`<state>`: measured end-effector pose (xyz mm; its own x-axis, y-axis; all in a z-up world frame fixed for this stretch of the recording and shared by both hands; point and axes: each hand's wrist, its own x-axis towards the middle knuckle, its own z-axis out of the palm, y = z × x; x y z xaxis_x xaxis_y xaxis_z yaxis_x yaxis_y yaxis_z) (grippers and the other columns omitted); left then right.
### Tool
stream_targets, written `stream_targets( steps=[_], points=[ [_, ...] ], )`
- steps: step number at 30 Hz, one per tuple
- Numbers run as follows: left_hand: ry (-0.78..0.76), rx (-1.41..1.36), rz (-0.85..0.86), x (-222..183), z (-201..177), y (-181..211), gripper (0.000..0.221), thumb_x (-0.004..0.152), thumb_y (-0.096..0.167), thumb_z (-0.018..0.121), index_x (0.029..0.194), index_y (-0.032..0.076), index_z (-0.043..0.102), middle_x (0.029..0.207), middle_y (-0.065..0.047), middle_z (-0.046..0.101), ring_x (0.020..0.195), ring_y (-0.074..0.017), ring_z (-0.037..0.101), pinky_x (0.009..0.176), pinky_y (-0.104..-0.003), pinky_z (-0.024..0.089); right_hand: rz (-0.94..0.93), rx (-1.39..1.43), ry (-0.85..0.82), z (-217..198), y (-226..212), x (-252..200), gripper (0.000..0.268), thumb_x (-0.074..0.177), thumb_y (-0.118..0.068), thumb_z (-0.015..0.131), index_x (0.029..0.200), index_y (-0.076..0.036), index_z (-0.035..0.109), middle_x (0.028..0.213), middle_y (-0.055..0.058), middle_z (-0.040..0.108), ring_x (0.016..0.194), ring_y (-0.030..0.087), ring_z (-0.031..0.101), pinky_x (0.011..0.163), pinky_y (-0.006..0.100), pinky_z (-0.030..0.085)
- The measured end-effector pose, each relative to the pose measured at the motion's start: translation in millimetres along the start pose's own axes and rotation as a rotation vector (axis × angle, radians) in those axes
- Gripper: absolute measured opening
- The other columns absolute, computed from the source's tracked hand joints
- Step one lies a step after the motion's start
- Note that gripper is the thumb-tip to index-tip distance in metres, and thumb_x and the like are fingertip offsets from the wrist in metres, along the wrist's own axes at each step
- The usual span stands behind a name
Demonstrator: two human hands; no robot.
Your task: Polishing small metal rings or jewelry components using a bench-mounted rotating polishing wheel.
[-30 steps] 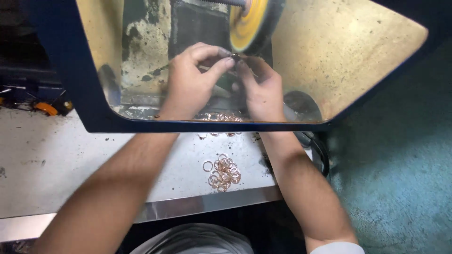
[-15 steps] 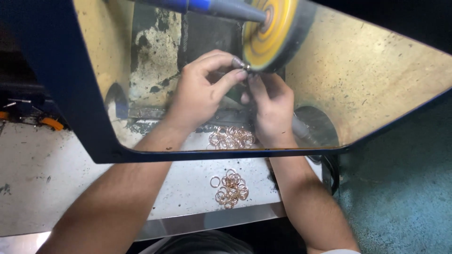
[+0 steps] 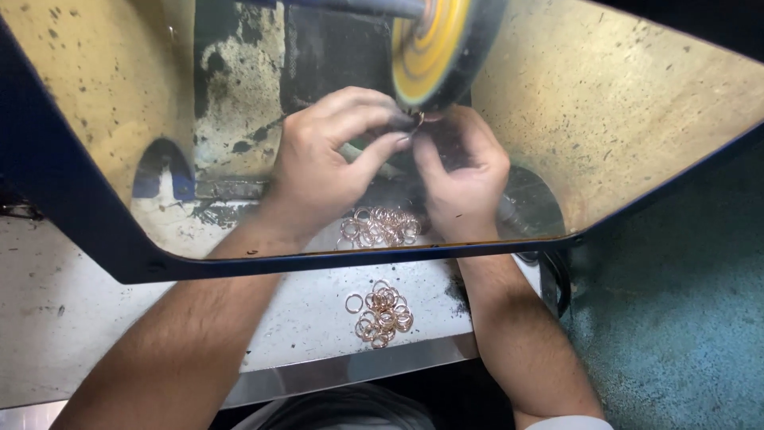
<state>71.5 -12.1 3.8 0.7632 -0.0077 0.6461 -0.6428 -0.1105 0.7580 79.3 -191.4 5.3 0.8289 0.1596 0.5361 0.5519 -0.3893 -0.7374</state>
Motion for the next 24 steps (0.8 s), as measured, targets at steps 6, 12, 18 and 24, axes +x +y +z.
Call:
stream_targets(
  steps=[6, 12, 18, 24],
  points=[
    [0.0, 0.195, 0.099, -6, 3, -6, 0.009, 0.097, -0.002, 0.077, 0.105, -0.005, 0.074, 0.105, -0.017, 0.073, 0.097, -0.029, 0.071, 0.089, -0.038, 0.059, 0.076, -0.075, 0.06, 11, -5, -4, 0.007, 0.095, 0.0, 0.068, 0.095, -0.004, 0.063, 0.091, 0.004, 0.061, 0.083, 0.016, 0.06, 0.075, 0.029, 0.053],
    [-0.019, 0.176, 0.118, -10, 3, -10, 0.009, 0.101, -0.001, 0.073, 0.11, -0.003, 0.073, 0.108, -0.014, 0.071, 0.099, -0.0289, 0.069, 0.091, -0.038, 0.056, 0.153, 0.094, 0.118, 16, 2, -14, 0.009, 0.1, -0.003, 0.069, 0.108, -0.008, 0.066, 0.1, 0.003, 0.071, 0.093, 0.013, 0.067, 0.086, 0.028, 0.058],
    [-0.003, 0.143, 0.156, -13, 2, -16, 0.012, 0.102, -0.003, 0.074, 0.114, -0.002, 0.072, 0.111, -0.016, 0.071, 0.102, -0.0318, 0.071, 0.094, -0.042, 0.06, 0.009, 0.018, 0.01, 8, -1, -11, 0.022, 0.101, 0.012, 0.07, 0.117, -0.001, 0.064, 0.113, 0.012, 0.069, 0.105, 0.023, 0.07, 0.095, 0.034, 0.063],
    [-0.032, 0.187, 0.155, -14, 0, -11, 0.01, 0.107, 0.003, 0.069, 0.116, 0.0, 0.07, 0.114, -0.013, 0.07, 0.104, -0.0314, 0.07, 0.094, -0.041, 0.055, -0.041, 0.008, 0.077, 8, 11, -15, 0.016, 0.103, 0.004, 0.073, 0.116, -0.002, 0.067, 0.116, 0.012, 0.066, 0.106, 0.023, 0.068, 0.093, 0.033, 0.06]
  ],
)
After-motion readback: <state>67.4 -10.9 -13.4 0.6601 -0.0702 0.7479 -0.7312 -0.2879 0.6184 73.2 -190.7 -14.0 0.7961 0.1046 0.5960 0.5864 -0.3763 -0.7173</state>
